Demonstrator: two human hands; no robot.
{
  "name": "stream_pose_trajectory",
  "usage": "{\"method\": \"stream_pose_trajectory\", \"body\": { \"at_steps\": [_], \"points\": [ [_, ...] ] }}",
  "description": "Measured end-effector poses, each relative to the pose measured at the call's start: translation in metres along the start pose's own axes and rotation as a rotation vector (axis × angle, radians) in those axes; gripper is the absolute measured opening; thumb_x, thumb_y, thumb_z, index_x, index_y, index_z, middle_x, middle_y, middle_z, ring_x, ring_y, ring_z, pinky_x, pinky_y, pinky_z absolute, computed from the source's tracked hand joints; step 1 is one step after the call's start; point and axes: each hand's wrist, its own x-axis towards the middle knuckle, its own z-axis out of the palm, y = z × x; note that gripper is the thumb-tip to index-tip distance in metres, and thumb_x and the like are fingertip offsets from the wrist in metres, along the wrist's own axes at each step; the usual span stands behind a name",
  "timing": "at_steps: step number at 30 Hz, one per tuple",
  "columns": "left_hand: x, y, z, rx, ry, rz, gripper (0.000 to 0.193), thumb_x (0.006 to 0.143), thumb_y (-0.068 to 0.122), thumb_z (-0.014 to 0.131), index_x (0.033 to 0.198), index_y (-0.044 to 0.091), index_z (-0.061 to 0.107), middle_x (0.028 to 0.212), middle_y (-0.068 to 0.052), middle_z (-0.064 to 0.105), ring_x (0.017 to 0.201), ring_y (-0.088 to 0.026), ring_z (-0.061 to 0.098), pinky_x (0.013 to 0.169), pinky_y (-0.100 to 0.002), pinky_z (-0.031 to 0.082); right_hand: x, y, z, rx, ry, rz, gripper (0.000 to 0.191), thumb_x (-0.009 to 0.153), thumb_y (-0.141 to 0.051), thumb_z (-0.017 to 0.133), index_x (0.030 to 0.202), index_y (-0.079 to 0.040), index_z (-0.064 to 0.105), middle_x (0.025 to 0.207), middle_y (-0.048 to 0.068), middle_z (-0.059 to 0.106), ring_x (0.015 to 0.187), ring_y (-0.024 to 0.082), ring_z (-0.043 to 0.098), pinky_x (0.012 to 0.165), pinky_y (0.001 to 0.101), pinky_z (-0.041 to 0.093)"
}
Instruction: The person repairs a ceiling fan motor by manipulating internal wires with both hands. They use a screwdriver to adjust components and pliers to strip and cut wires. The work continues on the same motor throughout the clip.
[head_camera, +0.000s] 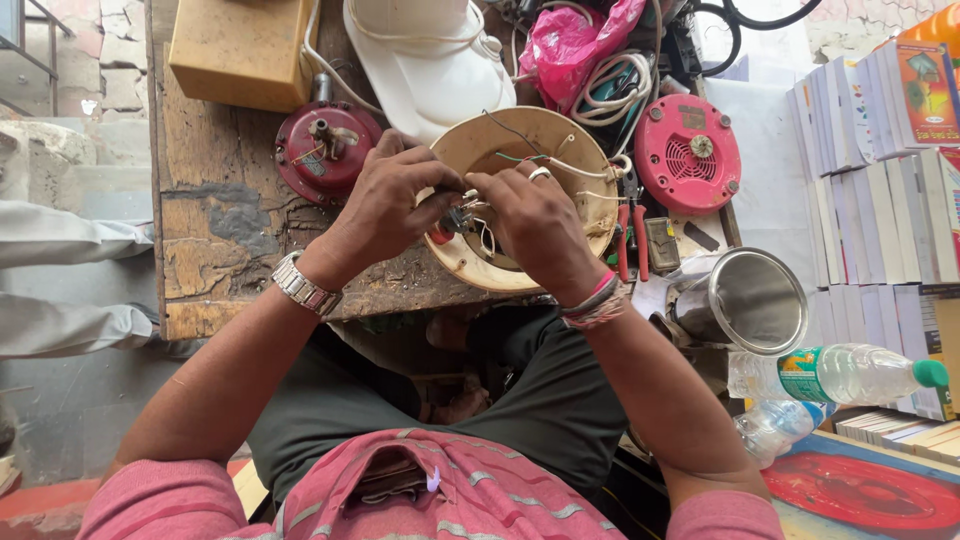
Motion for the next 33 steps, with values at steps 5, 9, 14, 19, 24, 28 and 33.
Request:
{"method": "stream_pose_trajectory", "body": {
  "at_steps": [5,9,14,19,24,28,33],
  "points": [
    [0.004,-0.002,-0.002,-0.126,-0.093,-0.104,0.015,0.092,0.020,0.077,0.104,0.011,0.077,0.100,-0.003,0.070,0.105,-0.028,0.053,0.095,-0.041,0.046,0.003,0.006,-0.005,-0.112,0.115,-0.158,0.031,0.087,-0.013,0.079,0.116,-0.010,0.070,0.106,0.006,0.071,0.104,0.029,0.066,0.093,0.0434,0.053],
    [0.008,0.001,0.000,-0.026,-0.031,0.021,0.015,0.084,0.019,0.082,0.097,0.012,0.079,0.098,-0.004,0.069,0.104,-0.028,0.055,0.092,-0.044,0.044,-0.001,0.010,-0.005,-0.048,0.064,-0.098,0.022,0.091,-0.016,0.079,0.110,-0.010,0.071,0.103,0.007,0.070,0.103,0.030,0.066,0.089,0.0447,0.052],
    [0.008,0.015,0.005,0.134,0.031,0.015,0.012,0.076,0.015,0.083,0.083,0.012,0.074,0.094,-0.002,0.067,0.103,-0.027,0.057,0.085,-0.042,0.042,-0.011,0.021,0.014,0.334,-0.051,0.380,0.021,0.103,-0.026,0.065,0.093,-0.008,0.068,0.077,0.004,0.067,0.072,0.020,0.065,0.067,0.0377,0.050],
    [0.007,0.024,0.006,0.195,0.022,0.100,0.014,0.081,0.016,0.080,0.093,0.011,0.076,0.099,-0.001,0.068,0.105,-0.025,0.057,0.083,-0.041,0.039,-0.018,0.039,0.036,1.379,-0.198,0.814,0.037,0.111,-0.030,0.060,0.087,-0.003,0.065,0.066,-0.002,0.056,0.057,0.008,0.048,0.051,0.0282,0.036],
    [0.008,0.017,0.004,0.129,-0.042,0.105,0.015,0.085,0.019,0.078,0.100,0.016,0.079,0.097,0.003,0.070,0.101,-0.022,0.059,0.086,-0.040,0.040,-0.011,0.035,0.020,0.686,-0.175,0.677,0.048,0.106,-0.041,0.057,0.077,-0.004,0.067,0.061,0.003,0.063,0.056,0.009,0.058,0.051,0.0289,0.048],
    [0.015,0.005,0.003,0.025,-0.121,0.009,0.015,0.089,0.019,0.076,0.102,0.013,0.079,0.097,-0.002,0.069,0.101,-0.023,0.059,0.089,-0.041,0.043,-0.004,0.025,-0.010,0.253,-0.158,0.462,0.042,0.099,-0.046,0.061,0.099,-0.005,0.071,0.082,0.008,0.073,0.075,0.020,0.070,0.068,0.0327,0.052],
    [0.026,-0.005,0.001,-0.160,-0.258,-0.091,0.016,0.092,0.019,0.074,0.105,0.010,0.076,0.099,-0.004,0.068,0.097,-0.022,0.061,0.088,-0.039,0.051,0.001,0.022,-0.022,-0.433,0.088,-0.432,0.036,0.092,-0.022,0.070,0.124,-0.007,0.071,0.110,0.004,0.074,0.106,0.021,0.068,0.093,0.0399,0.053]
  ]
}}
